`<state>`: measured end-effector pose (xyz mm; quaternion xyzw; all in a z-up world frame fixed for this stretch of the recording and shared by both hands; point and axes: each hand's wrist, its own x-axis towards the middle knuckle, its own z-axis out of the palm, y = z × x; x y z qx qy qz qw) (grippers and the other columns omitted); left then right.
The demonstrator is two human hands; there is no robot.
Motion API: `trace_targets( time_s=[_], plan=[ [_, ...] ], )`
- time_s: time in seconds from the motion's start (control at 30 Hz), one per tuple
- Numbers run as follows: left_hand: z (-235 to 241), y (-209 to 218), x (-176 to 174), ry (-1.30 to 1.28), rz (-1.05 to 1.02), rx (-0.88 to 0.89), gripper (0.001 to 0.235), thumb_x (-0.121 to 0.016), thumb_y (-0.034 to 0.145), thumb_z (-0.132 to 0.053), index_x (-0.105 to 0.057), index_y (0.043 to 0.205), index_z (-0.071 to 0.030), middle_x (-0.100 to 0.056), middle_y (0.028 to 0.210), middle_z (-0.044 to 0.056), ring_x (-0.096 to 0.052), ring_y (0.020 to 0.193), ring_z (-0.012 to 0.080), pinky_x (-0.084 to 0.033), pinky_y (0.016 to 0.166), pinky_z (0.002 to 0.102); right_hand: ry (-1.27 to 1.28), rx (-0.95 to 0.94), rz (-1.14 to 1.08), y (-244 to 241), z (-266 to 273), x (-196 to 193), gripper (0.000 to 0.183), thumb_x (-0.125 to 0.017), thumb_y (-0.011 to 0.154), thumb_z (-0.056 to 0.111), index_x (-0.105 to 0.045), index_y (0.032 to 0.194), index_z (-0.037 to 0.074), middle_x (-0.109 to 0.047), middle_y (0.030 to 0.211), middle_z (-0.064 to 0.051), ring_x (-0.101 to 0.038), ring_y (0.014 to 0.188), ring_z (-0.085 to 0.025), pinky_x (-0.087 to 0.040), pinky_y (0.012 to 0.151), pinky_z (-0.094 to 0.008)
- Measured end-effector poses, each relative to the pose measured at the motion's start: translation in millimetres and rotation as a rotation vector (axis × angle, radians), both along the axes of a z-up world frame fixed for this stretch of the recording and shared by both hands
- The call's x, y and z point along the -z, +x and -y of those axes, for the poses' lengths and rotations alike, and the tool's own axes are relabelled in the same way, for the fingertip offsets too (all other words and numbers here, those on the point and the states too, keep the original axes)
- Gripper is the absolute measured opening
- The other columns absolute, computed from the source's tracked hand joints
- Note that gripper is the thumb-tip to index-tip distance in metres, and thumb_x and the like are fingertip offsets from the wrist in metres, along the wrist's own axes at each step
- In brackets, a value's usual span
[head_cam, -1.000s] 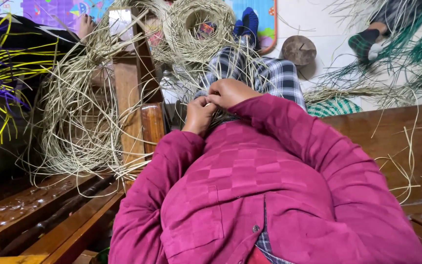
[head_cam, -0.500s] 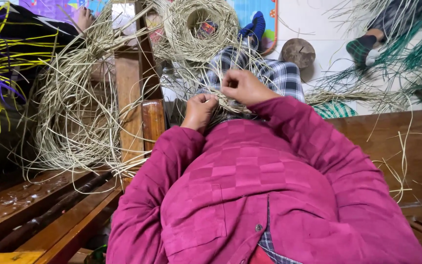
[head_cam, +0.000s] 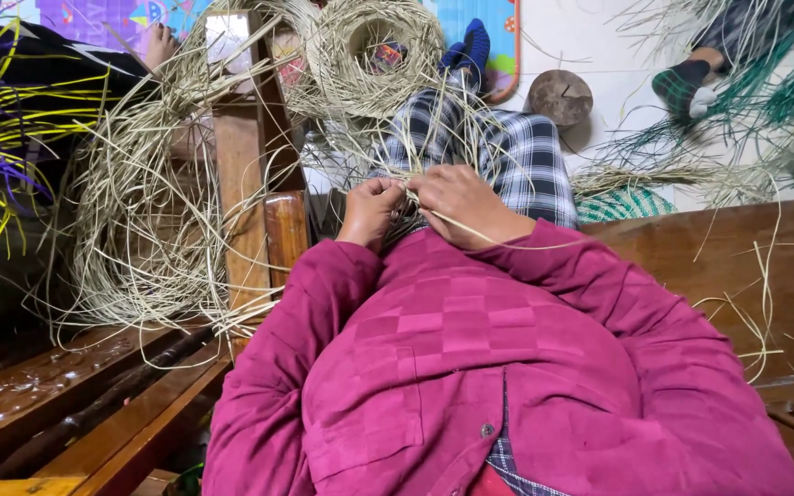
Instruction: Weaving details into a straw hat by interlacing dried grass fibers.
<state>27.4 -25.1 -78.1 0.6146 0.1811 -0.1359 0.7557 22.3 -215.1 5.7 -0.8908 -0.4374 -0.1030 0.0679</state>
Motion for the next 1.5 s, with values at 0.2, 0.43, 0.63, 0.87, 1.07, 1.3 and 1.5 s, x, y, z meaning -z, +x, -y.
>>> trace_targets(
  time_s=[0.2,0.43,0.63,0.87,1.07,1.3,1.5],
  plan=[
    [-1,-2,-2,-0.023,-0.027,-0.020,0.016,-0.073,0.083,-0.011,-0.072,0.095,0.000,-0.060,0.065,0.002,-0.056,0.056,0.0081,-0.049,0.050,0.018,0.091,0.010,-0.101,-1,-1,9,0.015,-0.052,0.104,0.030,-0.051,0.098,0.016,-0.067,0.111,-0.004,-0.063,0.116,-0.032,-0.051,0.090,-0.048],
    [-2,-2,-2,-0.027,-0.024,-0.029,0.018,-0.077,0.085,-0.018,-0.072,0.091,-0.001,-0.062,0.066,0.002,-0.056,0.057,0.0072,-0.049,0.050,0.019,0.095,-0.002,-0.027,5,2,21,0.016,-0.058,0.099,0.032,-0.052,0.094,0.017,-0.066,0.102,-0.001,-0.063,0.111,-0.028,-0.049,0.086,-0.045],
    [4,3,-7,0.015,-0.010,-0.058,0.012,-0.073,0.085,-0.014,-0.070,0.087,-0.003,-0.058,0.062,0.003,-0.051,0.058,0.0072,-0.040,0.050,0.020,0.442,0.007,-0.480,5,5,-24,0.014,-0.055,0.104,0.022,-0.062,0.098,0.011,-0.067,0.083,-0.008,-0.070,0.084,-0.031,-0.056,0.071,-0.041],
    [8,-4,-10,0.175,0.083,-0.027,0.010,-0.070,0.083,-0.015,-0.072,0.082,-0.005,-0.062,0.066,0.006,-0.054,0.064,0.0117,-0.047,0.057,0.026,0.855,0.239,-0.968,15,18,-47,0.018,-0.048,0.106,0.009,-0.059,0.119,0.002,-0.064,0.066,-0.009,-0.065,0.054,-0.019,-0.055,0.051,-0.031],
    [4,-5,-8,0.256,0.128,0.014,0.013,-0.073,0.083,-0.020,-0.074,0.082,-0.007,-0.065,0.069,0.005,-0.057,0.069,0.0131,-0.051,0.064,0.031,0.501,0.355,-1.005,7,2,3,0.022,-0.051,0.099,0.015,-0.070,0.107,0.005,-0.071,0.078,-0.018,-0.068,0.083,-0.033,-0.055,0.080,-0.048],
    [5,-5,-14,0.202,0.101,0.016,0.014,-0.073,0.085,-0.021,-0.074,0.085,-0.007,-0.064,0.067,0.001,-0.054,0.066,0.0107,-0.049,0.061,0.028,0.435,0.477,-0.899,6,-5,18,0.020,-0.063,0.096,0.022,-0.077,0.103,0.010,-0.077,0.095,-0.016,-0.072,0.098,-0.036,-0.056,0.087,-0.046],
    [1,-3,-10,0.224,0.095,0.022,0.014,-0.073,0.085,-0.021,-0.074,0.086,-0.007,-0.064,0.066,0.002,-0.055,0.064,0.0109,-0.048,0.059,0.027,0.542,0.525,-1.007,8,0,42,0.020,-0.065,0.094,0.023,-0.077,0.103,0.009,-0.077,0.099,-0.015,-0.073,0.099,-0.030,-0.055,0.089,-0.044]
  ],
)
